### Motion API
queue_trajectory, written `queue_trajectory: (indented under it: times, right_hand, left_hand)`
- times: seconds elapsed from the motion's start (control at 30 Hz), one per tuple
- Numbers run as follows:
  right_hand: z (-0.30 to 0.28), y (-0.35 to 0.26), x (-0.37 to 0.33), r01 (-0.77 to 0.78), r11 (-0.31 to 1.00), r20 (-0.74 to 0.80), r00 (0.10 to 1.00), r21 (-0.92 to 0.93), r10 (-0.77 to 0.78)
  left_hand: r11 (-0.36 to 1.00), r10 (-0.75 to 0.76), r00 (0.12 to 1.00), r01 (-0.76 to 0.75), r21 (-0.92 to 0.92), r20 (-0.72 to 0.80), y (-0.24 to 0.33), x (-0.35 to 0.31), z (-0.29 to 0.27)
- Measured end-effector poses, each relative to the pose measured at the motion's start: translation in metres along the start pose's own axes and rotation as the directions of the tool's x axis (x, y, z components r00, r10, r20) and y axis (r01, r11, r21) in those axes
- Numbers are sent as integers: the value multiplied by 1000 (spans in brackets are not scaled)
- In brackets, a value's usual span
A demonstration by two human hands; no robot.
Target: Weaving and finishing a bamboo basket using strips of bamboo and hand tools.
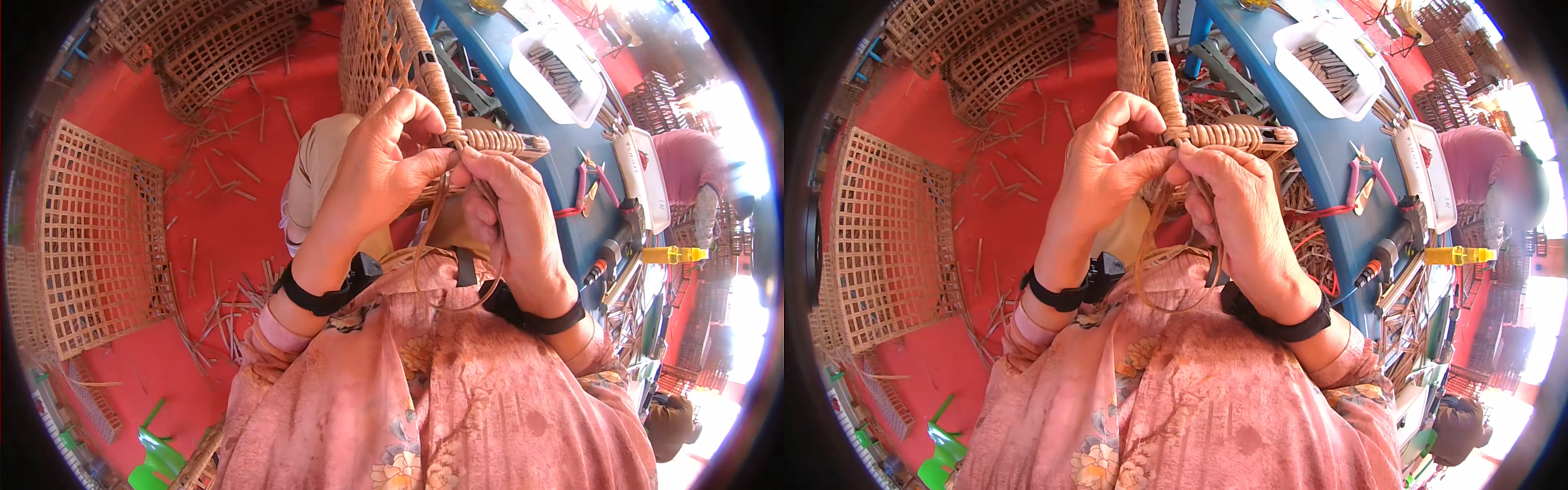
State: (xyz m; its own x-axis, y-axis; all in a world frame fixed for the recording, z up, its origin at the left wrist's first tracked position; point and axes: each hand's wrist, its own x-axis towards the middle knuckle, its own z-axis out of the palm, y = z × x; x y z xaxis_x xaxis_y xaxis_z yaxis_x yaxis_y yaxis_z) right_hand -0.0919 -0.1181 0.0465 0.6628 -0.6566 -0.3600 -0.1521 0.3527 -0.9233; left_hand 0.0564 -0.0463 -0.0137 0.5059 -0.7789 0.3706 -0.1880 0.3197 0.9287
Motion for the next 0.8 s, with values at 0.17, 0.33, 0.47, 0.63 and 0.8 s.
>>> queue_trajectory:
  times: [0.17, 0.33, 0.47, 0.63, 0.8]
  right_hand:
    - [0, 1, 2, -7, 1000, 10, 1000, 28, 6]
    - [-9, -5, -1, -81, 991, 54, 996, 109, 75]
    - [-13, -5, 0, -172, 938, 208, 972, 300, 111]
    - [-3, 4, 0, -64, 971, 38, 998, 232, 57]
    - [6, 4, 1, -8, 983, -3, 1000, 184, 9]
  left_hand:
    - [985, 41, 999, -46, 164, 36, 2, 2, -2]
    - [976, 62, 997, -71, 206, 47, 3, 3, -3]
    - [991, 53, 997, -59, 123, 52, 0, 4, -2]
    - [995, 10, 998, -16, 97, 57, -1, 4, -4]
    - [1000, 20, 994, -18, -22, 103, -2, 5, -6]
